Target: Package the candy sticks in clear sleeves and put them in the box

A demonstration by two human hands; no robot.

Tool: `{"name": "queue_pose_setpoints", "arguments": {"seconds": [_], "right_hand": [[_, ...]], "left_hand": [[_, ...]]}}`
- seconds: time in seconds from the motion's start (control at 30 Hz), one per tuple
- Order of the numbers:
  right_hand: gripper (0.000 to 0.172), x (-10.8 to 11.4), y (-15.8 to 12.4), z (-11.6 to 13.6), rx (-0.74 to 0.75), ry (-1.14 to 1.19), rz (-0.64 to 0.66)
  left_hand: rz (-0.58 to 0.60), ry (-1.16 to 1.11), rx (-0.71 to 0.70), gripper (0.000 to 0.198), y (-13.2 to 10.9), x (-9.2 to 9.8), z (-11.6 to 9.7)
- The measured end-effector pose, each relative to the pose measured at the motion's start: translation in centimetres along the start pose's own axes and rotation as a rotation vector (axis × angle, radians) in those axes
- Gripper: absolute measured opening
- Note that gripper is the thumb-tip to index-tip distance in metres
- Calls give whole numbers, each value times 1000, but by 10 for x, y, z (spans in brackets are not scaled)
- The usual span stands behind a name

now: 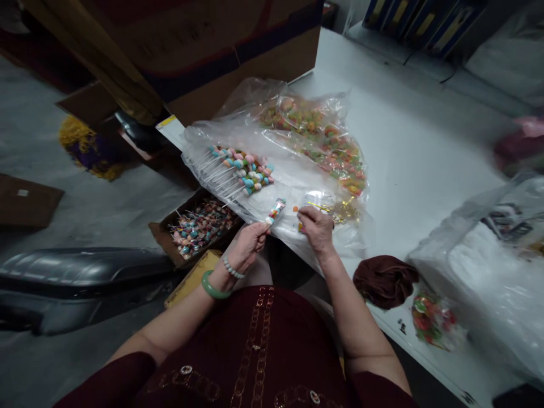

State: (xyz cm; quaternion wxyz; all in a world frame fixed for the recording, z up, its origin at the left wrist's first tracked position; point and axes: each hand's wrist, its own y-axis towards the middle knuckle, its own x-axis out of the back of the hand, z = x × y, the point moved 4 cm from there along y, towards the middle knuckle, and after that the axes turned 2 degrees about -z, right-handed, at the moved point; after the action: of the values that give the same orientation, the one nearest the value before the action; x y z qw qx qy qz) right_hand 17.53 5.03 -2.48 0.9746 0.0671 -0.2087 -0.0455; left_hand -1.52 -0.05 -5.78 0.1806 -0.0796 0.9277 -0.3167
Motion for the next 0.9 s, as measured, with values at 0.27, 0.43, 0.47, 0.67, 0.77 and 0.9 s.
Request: {"name": "queue_pose_setpoints", "arguments": {"seconds": [0.27,0.43,0.47,0.67,0.77,0.9], "right_hand": [[27,-64,-43,28,292,-417,198],[20,-70,-48,27,194,-390,220],[20,-70,-49,25,142,-345,222],[12,-62,-52,9,-180,46,230],[11,-57,-52,2,-260,124,246],[11,-52,-50,3,-297,189,140]], "left_hand": [[12,-84,-52,42,2,-10,6],[-2,-35,-70,42,2,-3,4],[-16,-21,-82,41,2,-2,3],[-52,-61,-126,37,8,4,-2],[-30,-70,-119,34,13,8,-3],[7,-22,-84,27,16,11,1]]}}
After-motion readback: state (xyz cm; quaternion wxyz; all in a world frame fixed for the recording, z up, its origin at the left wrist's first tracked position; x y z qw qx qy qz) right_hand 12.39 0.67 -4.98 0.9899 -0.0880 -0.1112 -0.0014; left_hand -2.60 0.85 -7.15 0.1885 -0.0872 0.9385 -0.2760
